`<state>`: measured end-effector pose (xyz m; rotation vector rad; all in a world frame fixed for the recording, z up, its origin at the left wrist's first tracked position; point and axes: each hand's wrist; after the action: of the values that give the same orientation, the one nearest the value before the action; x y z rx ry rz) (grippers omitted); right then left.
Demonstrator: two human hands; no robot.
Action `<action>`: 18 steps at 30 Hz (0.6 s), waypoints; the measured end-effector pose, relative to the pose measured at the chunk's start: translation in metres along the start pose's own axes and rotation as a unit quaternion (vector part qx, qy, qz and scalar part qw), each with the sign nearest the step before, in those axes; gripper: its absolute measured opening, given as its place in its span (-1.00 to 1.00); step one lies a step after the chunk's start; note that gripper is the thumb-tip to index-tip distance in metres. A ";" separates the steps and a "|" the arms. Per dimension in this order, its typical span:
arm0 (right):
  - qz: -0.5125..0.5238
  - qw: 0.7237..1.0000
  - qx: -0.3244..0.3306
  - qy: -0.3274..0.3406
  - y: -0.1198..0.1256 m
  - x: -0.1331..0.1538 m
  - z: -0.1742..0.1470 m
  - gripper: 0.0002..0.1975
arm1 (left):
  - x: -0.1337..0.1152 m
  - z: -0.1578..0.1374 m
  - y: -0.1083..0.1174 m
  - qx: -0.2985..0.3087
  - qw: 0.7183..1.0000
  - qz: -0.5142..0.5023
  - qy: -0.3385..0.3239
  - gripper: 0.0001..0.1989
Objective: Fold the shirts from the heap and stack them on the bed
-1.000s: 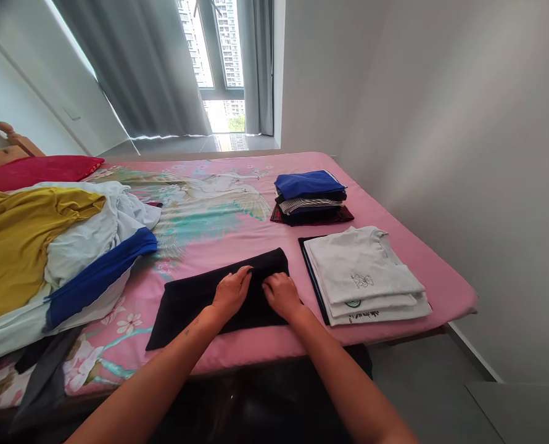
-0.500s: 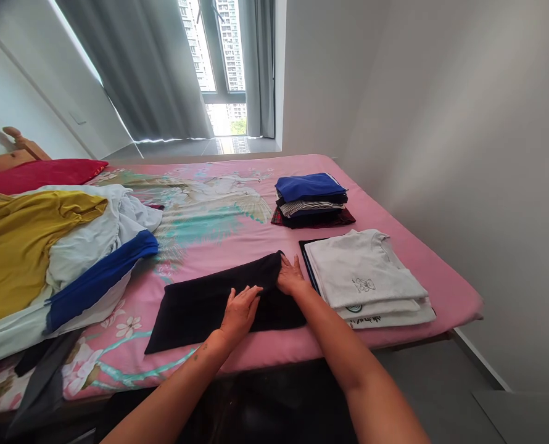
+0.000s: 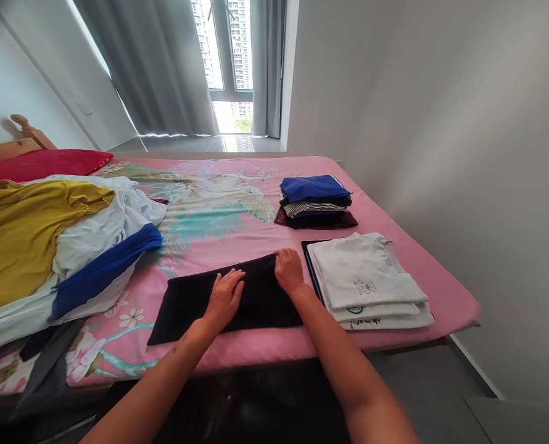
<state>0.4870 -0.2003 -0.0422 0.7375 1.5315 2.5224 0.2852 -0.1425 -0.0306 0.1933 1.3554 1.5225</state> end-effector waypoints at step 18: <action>-0.094 0.956 0.222 -0.168 -0.040 -0.004 -0.005 -0.28 | 0.087 -0.016 0.004 0.141 0.963 0.166 0.162 -0.51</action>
<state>0.4819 -0.1862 -0.0796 0.9561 1.9429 1.8176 0.2335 -0.0866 -0.0750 0.3772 1.8771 1.6812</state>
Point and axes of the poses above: each hand's wrist, its own z-axis towards the middle knuckle, its own y-axis out of the back of the hand, x = y × z, and after that the axes turned 1 degree about x, right-handed
